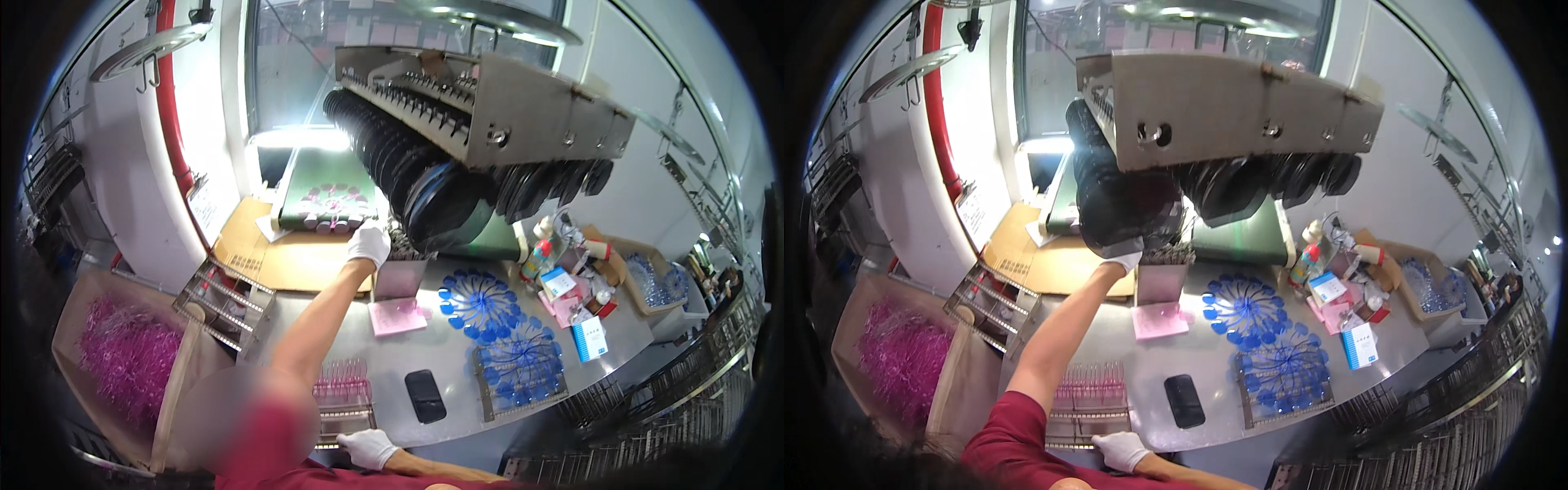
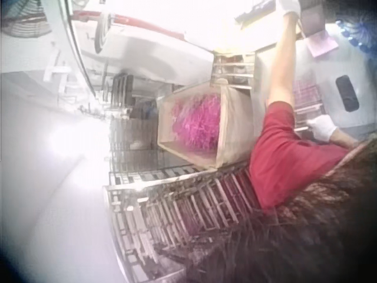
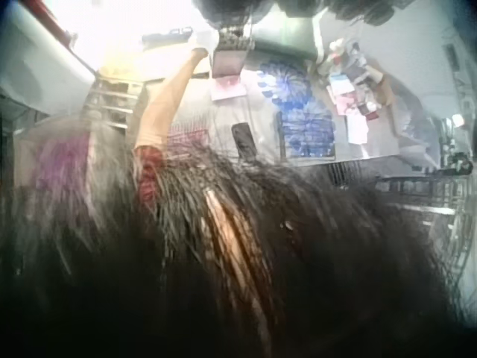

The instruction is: The person assembles decorative flower-like items by inserting pink and blue plastic strands into metal racks on a stainless steel table. They repeatedly pick up strands, arrange them into the racks, and place completed units on the table or nearby shelves.

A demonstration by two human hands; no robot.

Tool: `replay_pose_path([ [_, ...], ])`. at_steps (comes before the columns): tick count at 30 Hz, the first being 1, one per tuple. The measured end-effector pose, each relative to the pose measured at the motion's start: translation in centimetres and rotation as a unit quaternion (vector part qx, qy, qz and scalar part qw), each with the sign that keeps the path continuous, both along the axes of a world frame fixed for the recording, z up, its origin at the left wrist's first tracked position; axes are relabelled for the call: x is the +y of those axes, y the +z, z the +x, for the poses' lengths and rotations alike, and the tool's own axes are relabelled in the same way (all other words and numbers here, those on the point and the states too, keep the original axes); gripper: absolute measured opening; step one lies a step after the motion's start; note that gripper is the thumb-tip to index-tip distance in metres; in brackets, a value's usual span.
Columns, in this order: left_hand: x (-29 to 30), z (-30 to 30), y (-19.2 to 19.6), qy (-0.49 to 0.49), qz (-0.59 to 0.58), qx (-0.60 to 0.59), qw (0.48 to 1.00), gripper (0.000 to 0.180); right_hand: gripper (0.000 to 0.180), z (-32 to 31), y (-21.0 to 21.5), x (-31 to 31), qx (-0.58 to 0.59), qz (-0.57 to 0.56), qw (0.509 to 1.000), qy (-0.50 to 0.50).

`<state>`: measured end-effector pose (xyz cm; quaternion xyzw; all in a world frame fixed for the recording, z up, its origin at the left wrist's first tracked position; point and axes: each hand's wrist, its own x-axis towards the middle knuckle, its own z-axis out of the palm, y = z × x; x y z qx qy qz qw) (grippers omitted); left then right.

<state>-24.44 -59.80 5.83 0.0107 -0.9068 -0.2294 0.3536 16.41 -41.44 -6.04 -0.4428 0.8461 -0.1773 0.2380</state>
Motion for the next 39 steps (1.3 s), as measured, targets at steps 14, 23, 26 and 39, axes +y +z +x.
replay_pose_path([
  [14, -2.0, -1.1, 4.7, 0.070, -0.196, -0.093, 0.974, 0.025, 0.019, -2.9, 0.7, 1.7, 0.081, -0.030, 0.996, 0.004],
  [23, -15.3, 29.2, 12.3, 0.011, 0.266, 0.394, 0.880, 0.008, 0.021, -4.0, 1.8, 4.2, 0.120, -0.028, 0.992, 0.003],
  [26, -23.0, 40.2, 3.8, 0.154, 0.285, 0.248, 0.913, 0.009, 0.030, -4.2, 1.5, 5.9, 0.152, -0.027, 0.988, 0.022],
  [39, -25.9, 51.5, -9.7, 0.271, 0.671, 0.085, 0.685, 0.025, 0.037, -7.7, 2.7, 9.1, 0.183, 0.074, 0.975, 0.107],
])
